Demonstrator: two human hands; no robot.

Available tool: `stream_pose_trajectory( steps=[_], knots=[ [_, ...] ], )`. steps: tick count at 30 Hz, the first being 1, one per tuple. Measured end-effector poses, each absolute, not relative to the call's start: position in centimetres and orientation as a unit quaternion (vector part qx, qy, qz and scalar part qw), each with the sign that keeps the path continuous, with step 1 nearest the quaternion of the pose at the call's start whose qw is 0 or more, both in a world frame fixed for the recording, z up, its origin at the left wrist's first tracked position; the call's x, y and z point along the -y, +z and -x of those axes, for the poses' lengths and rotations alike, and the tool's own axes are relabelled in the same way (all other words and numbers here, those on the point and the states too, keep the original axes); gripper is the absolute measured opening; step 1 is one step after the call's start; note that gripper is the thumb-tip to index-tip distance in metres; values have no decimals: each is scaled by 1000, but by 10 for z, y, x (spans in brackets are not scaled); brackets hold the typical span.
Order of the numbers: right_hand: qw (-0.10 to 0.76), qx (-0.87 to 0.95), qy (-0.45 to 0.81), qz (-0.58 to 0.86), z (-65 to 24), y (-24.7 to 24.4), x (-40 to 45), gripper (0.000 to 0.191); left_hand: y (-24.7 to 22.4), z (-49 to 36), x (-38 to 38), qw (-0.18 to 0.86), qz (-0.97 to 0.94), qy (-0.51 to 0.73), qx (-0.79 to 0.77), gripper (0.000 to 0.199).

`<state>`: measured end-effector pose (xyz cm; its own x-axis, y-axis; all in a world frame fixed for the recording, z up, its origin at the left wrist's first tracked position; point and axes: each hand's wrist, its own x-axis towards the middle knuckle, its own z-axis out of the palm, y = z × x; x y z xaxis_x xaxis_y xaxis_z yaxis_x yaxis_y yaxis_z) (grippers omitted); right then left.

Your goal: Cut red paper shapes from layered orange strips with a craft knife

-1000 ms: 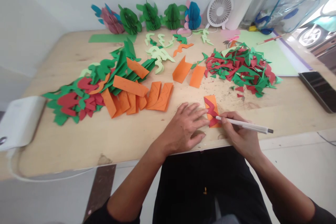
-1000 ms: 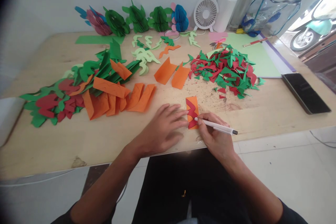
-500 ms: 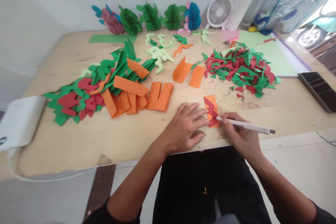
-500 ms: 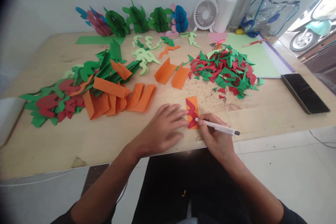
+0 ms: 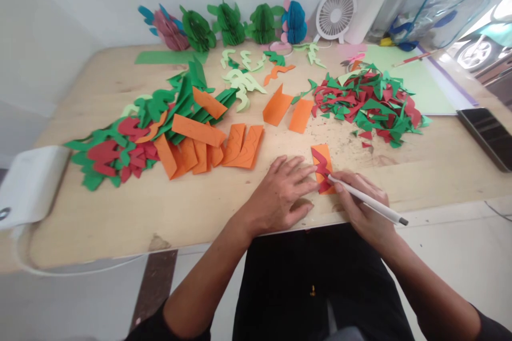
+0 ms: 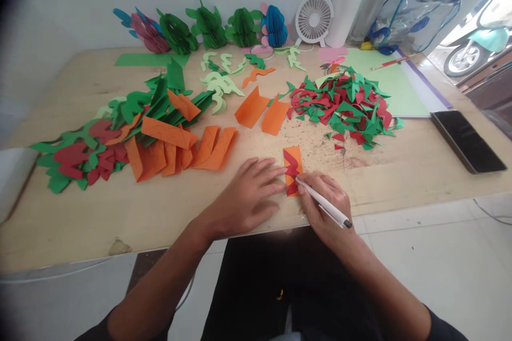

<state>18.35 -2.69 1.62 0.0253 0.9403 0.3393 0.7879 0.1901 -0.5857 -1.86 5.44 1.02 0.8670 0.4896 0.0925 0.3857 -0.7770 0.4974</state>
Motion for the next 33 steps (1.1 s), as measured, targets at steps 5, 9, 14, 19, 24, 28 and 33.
stream_pose_trajectory(
  steps=[5, 9, 14, 19, 24, 28, 33],
  knots=[
    [349, 697, 103, 618, -184, 15, 26, 18, 12, 19, -54, 236, -938, 108, -229, 35],
    [352, 693, 105, 620, -184, 15, 26, 17, 13, 19, -53, 230, -941, 100, -226, 34],
    [361, 671, 136, 634, -184, 17, 26, 17, 12, 19, -53, 230, -942, 95, -227, 36],
    [391, 593, 226, 667, -182, 20, 24, 21, 12, 19, -53, 234, -940, 94, -228, 36],
    [392, 589, 235, 667, -180, 21, 21, 22, 13, 20, -54, 240, -939, 99, -227, 37],
    [376, 599, 216, 674, -180, 23, 19, 26, 12, 20, -54, 238, -939, 101, -225, 37],
    [370, 607, 210, 671, -180, 25, 18, 24, 12, 21, -55, 237, -940, 104, -223, 38]
  ],
)
